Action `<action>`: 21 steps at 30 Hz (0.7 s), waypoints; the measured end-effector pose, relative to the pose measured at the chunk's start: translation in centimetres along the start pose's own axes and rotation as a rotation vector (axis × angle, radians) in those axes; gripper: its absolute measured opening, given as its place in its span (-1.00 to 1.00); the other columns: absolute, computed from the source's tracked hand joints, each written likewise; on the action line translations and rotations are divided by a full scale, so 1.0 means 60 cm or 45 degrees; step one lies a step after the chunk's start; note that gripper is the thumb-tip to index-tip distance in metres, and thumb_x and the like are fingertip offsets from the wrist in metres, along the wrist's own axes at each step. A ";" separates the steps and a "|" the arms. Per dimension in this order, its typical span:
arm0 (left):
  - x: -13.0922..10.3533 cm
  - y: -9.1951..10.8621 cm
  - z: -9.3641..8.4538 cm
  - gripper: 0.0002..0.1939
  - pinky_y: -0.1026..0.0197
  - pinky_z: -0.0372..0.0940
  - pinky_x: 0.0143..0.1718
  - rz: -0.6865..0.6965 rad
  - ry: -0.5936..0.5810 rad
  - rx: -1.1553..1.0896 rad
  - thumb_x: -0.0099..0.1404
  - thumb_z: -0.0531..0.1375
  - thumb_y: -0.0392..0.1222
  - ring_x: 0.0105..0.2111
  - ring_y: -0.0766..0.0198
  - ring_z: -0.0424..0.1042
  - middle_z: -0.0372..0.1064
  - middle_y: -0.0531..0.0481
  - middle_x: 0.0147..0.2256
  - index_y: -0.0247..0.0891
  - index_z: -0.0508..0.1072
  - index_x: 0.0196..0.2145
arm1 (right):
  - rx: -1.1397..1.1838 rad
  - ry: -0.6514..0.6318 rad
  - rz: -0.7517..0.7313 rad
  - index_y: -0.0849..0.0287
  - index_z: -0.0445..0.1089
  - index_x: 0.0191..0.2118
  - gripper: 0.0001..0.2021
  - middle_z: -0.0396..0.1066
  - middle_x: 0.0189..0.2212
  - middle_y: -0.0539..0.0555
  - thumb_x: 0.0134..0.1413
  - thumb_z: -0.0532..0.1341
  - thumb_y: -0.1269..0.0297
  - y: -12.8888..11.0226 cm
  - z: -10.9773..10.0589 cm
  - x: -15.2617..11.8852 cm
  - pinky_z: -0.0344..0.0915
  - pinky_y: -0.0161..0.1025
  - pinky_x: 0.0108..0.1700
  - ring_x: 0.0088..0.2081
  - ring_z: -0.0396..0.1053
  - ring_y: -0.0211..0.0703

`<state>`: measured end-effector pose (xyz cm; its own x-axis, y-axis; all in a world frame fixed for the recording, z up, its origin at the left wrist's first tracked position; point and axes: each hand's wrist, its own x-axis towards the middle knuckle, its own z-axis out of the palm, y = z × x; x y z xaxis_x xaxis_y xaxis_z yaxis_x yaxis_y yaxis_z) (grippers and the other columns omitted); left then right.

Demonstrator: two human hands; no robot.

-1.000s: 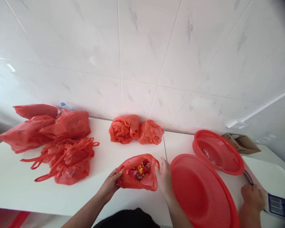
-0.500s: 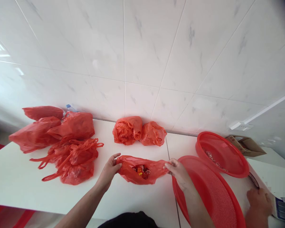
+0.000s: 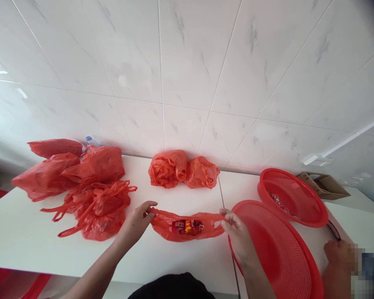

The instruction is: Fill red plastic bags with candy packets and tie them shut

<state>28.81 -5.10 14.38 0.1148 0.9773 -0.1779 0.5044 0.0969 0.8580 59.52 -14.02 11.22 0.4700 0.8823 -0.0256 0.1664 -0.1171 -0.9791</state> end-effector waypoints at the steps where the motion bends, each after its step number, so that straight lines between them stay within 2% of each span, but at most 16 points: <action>1: -0.005 0.012 -0.002 -0.65 0.24 0.20 -0.46 -0.010 -0.043 -0.058 0.11 0.13 -0.15 -0.51 0.27 0.28 0.29 0.08 -0.49 -0.18 0.42 -0.12 | 0.030 -0.020 0.004 0.18 0.30 0.00 -0.69 0.32 -0.03 0.12 0.20 0.12 0.16 -0.003 0.004 -0.001 0.36 -0.09 -0.10 -0.12 0.36 -0.16; 4: -0.015 0.041 0.002 -0.62 0.28 0.19 -0.51 0.028 -0.174 -0.181 0.08 0.17 -0.17 -0.53 0.31 0.25 0.25 0.11 -0.48 -0.20 0.40 -0.09 | 0.123 -0.088 0.011 0.17 0.33 -0.15 -0.75 0.38 -0.28 0.03 0.20 0.12 0.11 -0.015 0.022 -0.003 0.36 -0.20 -0.25 -0.30 0.36 -0.25; 6: -0.020 0.054 0.011 -0.65 0.27 0.21 -0.46 0.134 -0.219 -0.129 0.07 0.16 -0.23 -0.50 0.31 0.27 0.29 0.10 -0.47 -0.18 0.41 -0.12 | 0.270 -0.158 0.048 0.12 0.26 -0.32 -0.79 0.23 -0.54 -0.09 0.18 0.12 0.07 -0.022 0.042 -0.007 0.27 -0.30 -0.41 -0.50 0.23 -0.32; 8: -0.024 0.063 0.022 -0.69 0.26 0.22 -0.40 0.268 -0.232 -0.018 0.10 0.12 -0.30 -0.46 0.30 0.29 0.37 0.06 -0.41 -0.15 0.42 -0.17 | 0.433 -0.235 0.113 0.09 0.17 -0.40 -0.74 0.03 -0.66 -0.15 0.18 0.09 0.03 -0.026 0.064 -0.014 0.09 -0.36 -0.54 -0.61 0.02 -0.36; 9: -0.025 0.068 0.026 -0.72 0.25 0.22 -0.38 0.337 -0.223 0.038 0.11 0.08 -0.33 -0.44 0.29 0.31 0.40 0.04 -0.36 -0.15 0.42 -0.20 | 0.477 -0.259 0.144 0.09 0.17 -0.39 -0.72 -0.02 -0.67 -0.16 0.19 0.06 0.00 -0.028 0.074 -0.019 0.01 -0.36 -0.57 -0.63 -0.05 -0.37; 11: -0.030 0.077 0.034 -0.76 0.23 0.23 -0.33 0.475 -0.188 0.125 0.15 0.02 -0.36 -0.39 0.28 0.34 0.40 0.00 -0.27 -0.16 0.42 -0.29 | 0.442 -0.292 0.166 0.10 0.22 -0.31 -0.68 -0.01 -0.66 -0.15 0.22 -0.03 -0.05 -0.031 0.090 -0.031 -0.06 -0.36 -0.58 -0.63 -0.08 -0.37; 14: -0.035 0.091 0.043 -0.79 0.23 0.23 -0.31 0.601 -0.186 0.148 0.19 -0.01 -0.37 -0.38 0.28 0.34 0.37 -0.02 -0.34 -0.20 0.39 -0.43 | 0.285 -0.433 0.180 0.11 0.24 -0.09 -0.64 0.05 -0.62 -0.14 0.22 -0.04 -0.04 -0.037 0.104 -0.045 0.04 -0.35 -0.52 -0.59 0.03 -0.34; 17: -0.033 0.097 0.049 -0.83 0.25 0.22 -0.37 0.580 -0.197 0.080 0.19 0.02 -0.35 -0.44 0.29 0.31 0.34 0.02 -0.43 -0.19 0.37 -0.45 | 0.143 -0.619 0.172 0.11 0.17 0.07 -0.60 0.11 -0.60 -0.14 0.16 0.07 0.06 -0.042 0.111 -0.050 0.12 -0.33 -0.45 -0.55 0.09 -0.32; 19: -0.025 0.090 0.051 -0.86 0.24 0.23 -0.37 0.523 -0.099 0.074 0.20 0.04 -0.30 -0.41 0.28 0.32 0.36 0.00 -0.36 -0.18 0.39 -0.37 | 0.065 -0.656 0.140 0.12 0.17 0.10 -0.57 0.11 -0.59 -0.14 0.15 0.08 0.10 -0.042 0.113 -0.049 0.13 -0.33 -0.41 -0.52 0.10 -0.31; 21: -0.013 0.075 0.047 -0.84 0.21 0.24 -0.34 0.452 0.040 0.134 0.21 0.08 -0.21 -0.35 0.23 0.34 0.35 -0.03 -0.23 -0.15 0.40 -0.24 | 0.009 -0.626 0.123 0.13 0.18 0.10 -0.58 0.10 -0.59 -0.14 0.17 0.05 0.09 -0.040 0.112 -0.046 0.12 -0.33 -0.42 -0.53 0.09 -0.32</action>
<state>33.41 -5.97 16.99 0.2729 0.9521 0.1379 0.5236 -0.2673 0.8089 51.98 -13.08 12.28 0.0184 0.9783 -0.2063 0.1355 -0.2069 -0.9689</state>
